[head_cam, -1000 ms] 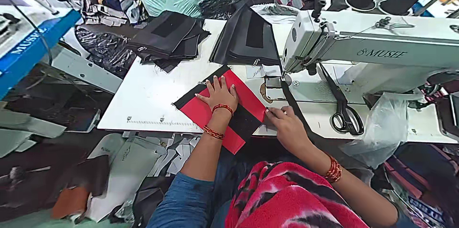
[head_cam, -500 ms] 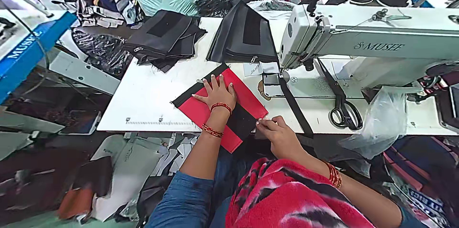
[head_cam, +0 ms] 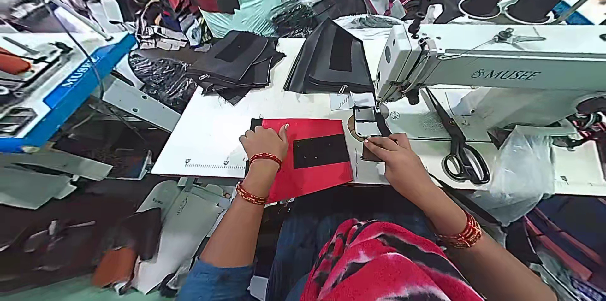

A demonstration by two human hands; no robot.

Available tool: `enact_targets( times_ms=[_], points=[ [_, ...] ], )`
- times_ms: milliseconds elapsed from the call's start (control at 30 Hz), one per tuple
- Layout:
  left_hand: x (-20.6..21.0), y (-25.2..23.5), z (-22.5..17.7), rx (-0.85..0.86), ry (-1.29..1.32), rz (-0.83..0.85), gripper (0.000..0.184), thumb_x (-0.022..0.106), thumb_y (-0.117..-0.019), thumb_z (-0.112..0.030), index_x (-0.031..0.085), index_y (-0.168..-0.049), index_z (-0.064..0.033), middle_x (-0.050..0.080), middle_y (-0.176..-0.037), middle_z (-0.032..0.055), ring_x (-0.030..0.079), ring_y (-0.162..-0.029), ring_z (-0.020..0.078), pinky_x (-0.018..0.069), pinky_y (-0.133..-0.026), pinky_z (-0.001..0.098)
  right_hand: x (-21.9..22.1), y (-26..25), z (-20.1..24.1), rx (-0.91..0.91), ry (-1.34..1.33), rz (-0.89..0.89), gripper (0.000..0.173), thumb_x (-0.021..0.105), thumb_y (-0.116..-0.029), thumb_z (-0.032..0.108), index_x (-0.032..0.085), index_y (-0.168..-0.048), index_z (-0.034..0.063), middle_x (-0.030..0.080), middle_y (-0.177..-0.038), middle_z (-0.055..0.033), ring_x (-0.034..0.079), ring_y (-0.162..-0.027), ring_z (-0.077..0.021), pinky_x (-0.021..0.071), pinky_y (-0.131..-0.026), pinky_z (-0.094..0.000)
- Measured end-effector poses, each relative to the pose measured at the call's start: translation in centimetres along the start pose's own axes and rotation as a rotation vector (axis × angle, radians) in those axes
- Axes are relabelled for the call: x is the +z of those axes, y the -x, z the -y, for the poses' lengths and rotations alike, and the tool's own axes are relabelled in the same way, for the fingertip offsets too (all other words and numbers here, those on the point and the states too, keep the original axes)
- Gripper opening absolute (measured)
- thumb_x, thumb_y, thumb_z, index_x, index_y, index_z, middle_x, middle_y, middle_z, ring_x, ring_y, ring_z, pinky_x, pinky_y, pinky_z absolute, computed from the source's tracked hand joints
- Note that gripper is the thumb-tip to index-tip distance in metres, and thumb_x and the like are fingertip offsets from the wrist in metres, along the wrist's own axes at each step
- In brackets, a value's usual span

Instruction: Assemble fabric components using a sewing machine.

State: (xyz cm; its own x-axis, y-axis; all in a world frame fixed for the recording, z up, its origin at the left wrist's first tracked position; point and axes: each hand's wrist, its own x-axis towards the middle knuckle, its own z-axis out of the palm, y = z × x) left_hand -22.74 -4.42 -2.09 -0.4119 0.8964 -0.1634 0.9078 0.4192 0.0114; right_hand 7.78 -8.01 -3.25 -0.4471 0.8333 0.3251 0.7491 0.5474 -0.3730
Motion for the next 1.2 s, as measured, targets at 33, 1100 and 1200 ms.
enact_targets(
  times_ms=[33, 1100, 1200],
  points=[
    [0.0, 0.4, 0.2, 0.063, 0.003, -0.029, 0.070, 0.039, -0.1071, -0.054, 0.071, -0.100, 0.0080, 0.065, -0.120, 0.0329, 0.057, -0.123, 0.0520, 0.0402, -0.101, 0.0678, 0.5, -0.6, 0.2, -0.041, -0.002, 0.010, 0.056, 0.052, -0.0828, -0.017, 0.076, -0.124, 0.0132, 0.071, -0.127, -0.0075, 0.062, -0.116, -0.0395, 0.0543, -0.089, -0.0531],
    [4.0, 2.5, -5.4, 0.478, 0.185, 0.138, 0.056, 0.032, -0.1067, -0.057, 0.034, -0.160, -0.0417, 0.017, -0.173, -0.0008, 0.003, -0.159, 0.0396, -0.0008, -0.114, 0.0811, 2.3, -8.1, -2.4, 0.046, -0.004, 0.103, 0.052, 0.052, -0.0894, -0.016, 0.073, -0.128, 0.0109, 0.067, -0.134, -0.0114, 0.057, -0.125, -0.0426, 0.0498, -0.098, -0.0573],
    [4.1, 3.4, -6.4, 0.316, 0.183, 0.122, 0.057, 0.029, -0.1075, -0.057, 0.030, -0.162, -0.0400, 0.013, -0.174, 0.0011, 0.002, -0.159, 0.0420, -0.0007, -0.113, 0.0824, 3.6, -11.0, -2.4, 0.039, -0.041, 0.116, 0.051, 0.057, -0.0874, -0.017, 0.072, -0.129, 0.0081, 0.066, -0.134, -0.0122, 0.056, -0.123, -0.0436, 0.0500, -0.096, -0.0574]
  ],
)
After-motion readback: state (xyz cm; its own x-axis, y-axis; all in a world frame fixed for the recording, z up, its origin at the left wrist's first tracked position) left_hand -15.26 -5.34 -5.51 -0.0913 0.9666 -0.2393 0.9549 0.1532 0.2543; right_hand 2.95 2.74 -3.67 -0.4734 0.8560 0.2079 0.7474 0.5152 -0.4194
